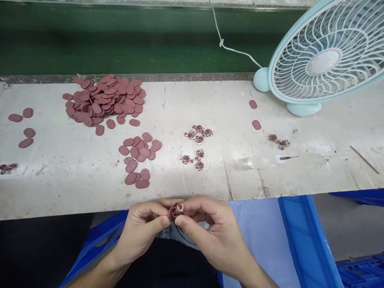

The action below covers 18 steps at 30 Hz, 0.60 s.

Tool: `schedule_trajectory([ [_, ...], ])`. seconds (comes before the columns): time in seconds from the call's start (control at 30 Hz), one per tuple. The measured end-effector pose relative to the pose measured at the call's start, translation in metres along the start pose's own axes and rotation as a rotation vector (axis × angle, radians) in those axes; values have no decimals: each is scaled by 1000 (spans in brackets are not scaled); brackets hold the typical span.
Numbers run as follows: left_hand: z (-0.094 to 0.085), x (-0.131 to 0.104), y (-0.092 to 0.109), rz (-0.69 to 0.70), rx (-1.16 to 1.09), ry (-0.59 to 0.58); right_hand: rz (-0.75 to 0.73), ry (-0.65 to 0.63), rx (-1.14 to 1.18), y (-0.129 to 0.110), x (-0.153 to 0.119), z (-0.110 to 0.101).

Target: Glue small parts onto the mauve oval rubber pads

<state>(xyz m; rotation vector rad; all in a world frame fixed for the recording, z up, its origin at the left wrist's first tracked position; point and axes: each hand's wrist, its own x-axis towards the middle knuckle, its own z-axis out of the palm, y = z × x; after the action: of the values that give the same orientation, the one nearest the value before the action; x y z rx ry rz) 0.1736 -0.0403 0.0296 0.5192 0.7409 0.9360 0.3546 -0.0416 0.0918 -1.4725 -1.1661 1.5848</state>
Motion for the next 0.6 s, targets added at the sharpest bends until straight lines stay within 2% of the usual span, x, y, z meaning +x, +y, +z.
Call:
schedule_trajectory([
  [0.1,1,-2,1,-5,1,-3,-42,7,-41,-1,0,0],
  [0.6,5,-2,4,16,-4,46,-54,28,101,12,0,7],
])
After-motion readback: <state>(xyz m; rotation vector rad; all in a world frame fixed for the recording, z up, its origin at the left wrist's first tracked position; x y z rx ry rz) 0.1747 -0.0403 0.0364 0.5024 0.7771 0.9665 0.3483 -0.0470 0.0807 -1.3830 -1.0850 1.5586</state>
